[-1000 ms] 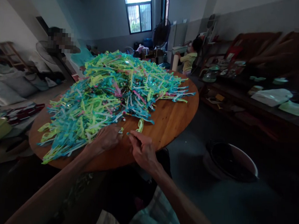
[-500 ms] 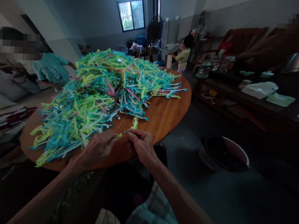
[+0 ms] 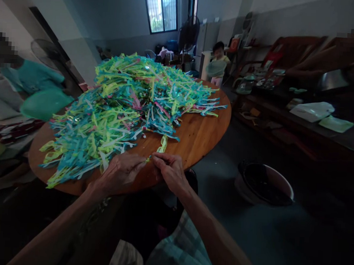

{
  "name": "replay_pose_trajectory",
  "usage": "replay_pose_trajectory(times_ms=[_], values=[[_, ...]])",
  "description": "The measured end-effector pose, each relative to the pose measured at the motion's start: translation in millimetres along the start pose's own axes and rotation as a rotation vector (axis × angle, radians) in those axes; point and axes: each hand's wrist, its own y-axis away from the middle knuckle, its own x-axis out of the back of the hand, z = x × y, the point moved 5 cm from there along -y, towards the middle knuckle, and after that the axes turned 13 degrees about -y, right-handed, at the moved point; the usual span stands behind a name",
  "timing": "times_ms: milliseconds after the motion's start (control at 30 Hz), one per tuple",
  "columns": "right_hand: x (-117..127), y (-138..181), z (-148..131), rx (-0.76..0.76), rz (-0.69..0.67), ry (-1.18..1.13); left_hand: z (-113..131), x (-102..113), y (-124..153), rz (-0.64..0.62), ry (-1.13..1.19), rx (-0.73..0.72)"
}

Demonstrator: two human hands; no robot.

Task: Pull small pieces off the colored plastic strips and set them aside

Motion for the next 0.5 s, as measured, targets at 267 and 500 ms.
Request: replay_pose_trajectory(times_ms=[267, 500], values=[[-0.8, 2.9, -4.5, 0.061, -0.085, 0.109, -0.3, -1.7, 1.1, -0.027, -0.008, -0.025], [-1.1, 6.8, -9.4, 0.136, -0.199, 0.313, 2.5, -2.6, 2.7, -0.009, -0.027, -0.127]])
